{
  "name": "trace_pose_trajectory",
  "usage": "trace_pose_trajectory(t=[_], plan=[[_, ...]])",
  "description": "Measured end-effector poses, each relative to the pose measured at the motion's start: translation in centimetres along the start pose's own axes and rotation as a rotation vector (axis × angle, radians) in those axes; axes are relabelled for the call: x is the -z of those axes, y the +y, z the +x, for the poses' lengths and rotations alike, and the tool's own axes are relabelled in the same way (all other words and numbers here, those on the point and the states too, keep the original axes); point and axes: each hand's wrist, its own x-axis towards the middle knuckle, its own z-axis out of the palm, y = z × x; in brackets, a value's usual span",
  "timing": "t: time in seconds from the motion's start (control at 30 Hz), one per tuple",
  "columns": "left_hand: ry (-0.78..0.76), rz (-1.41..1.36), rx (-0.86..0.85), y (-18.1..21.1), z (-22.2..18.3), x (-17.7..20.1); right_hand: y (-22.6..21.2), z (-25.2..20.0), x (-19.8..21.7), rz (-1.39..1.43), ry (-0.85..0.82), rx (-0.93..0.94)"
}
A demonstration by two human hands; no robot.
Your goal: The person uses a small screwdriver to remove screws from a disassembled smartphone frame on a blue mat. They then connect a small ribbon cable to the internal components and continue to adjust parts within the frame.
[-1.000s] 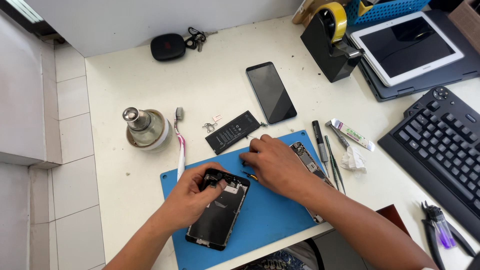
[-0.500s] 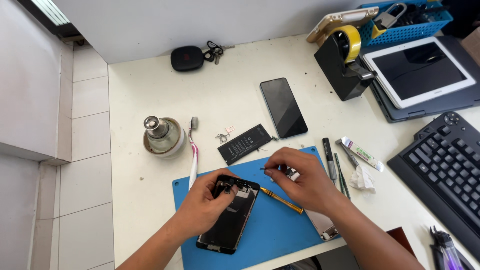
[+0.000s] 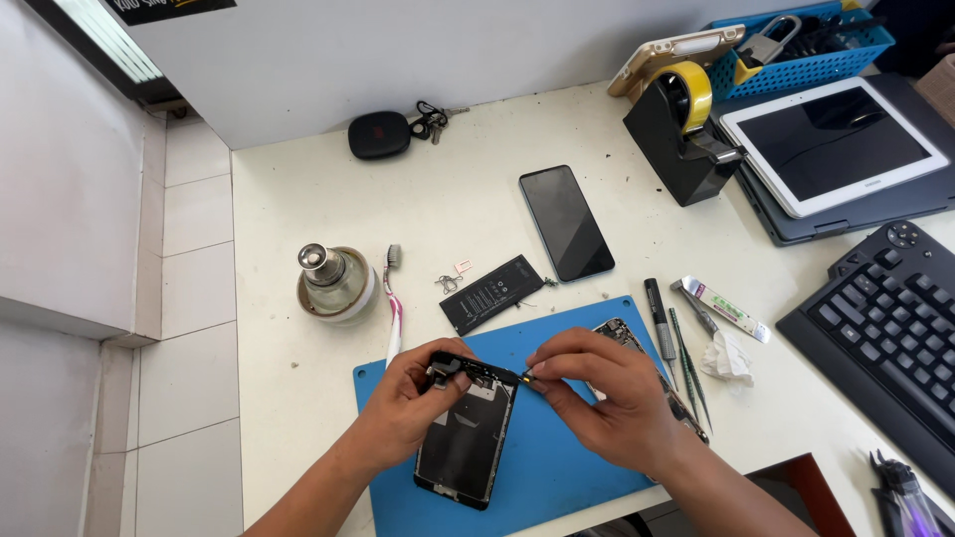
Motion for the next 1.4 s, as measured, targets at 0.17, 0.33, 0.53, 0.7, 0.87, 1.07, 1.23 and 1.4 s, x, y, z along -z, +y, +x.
trace_pose_trajectory(t=[0.17, 0.33, 0.53, 0.7, 0.87, 1.07, 1.23, 1.4], plan=[[-0.019, 0.02, -0.003, 0.0, 0.1, 0.1, 0.3, 0.1, -0.3, -0.011, 0.002, 0.036], [-0.019, 0.054, 0.023, -0.1, 0.0, -0.2, 0.7, -0.3, -0.2, 0.03, 0.009, -0.045], [-0.014, 0.077, 0.08, -0.2, 0.0, -0.7, 1.8, -1.1, -0.3, -0.049, -0.017, 0.008], [-0.06, 0.054, 0.099, -0.5, -0.1, -0.9, 1.1, 0.0, 0.4, -0.143, -0.152, 0.153], [-0.05, 0.071, 0.09, -0.2, -0.2, -1.2, 0.0, -0.2, -0.5, -0.188, -0.103, 0.117], [-0.05, 0.103, 0.059, 0.2, -0.2, -1.7, -1.0, -0.7, -2.5, -0.243, -0.062, 0.047], [-0.03, 0.101, 0.056, 0.4, -0.4, -1.9, -1.2, -0.5, -2.8, -0.245, -0.061, 0.052], [-0.005, 0.088, 0.078, 0.2, -0.4, -2.0, -1.4, -0.6, -2.7, -0.247, -0.083, 0.036]])
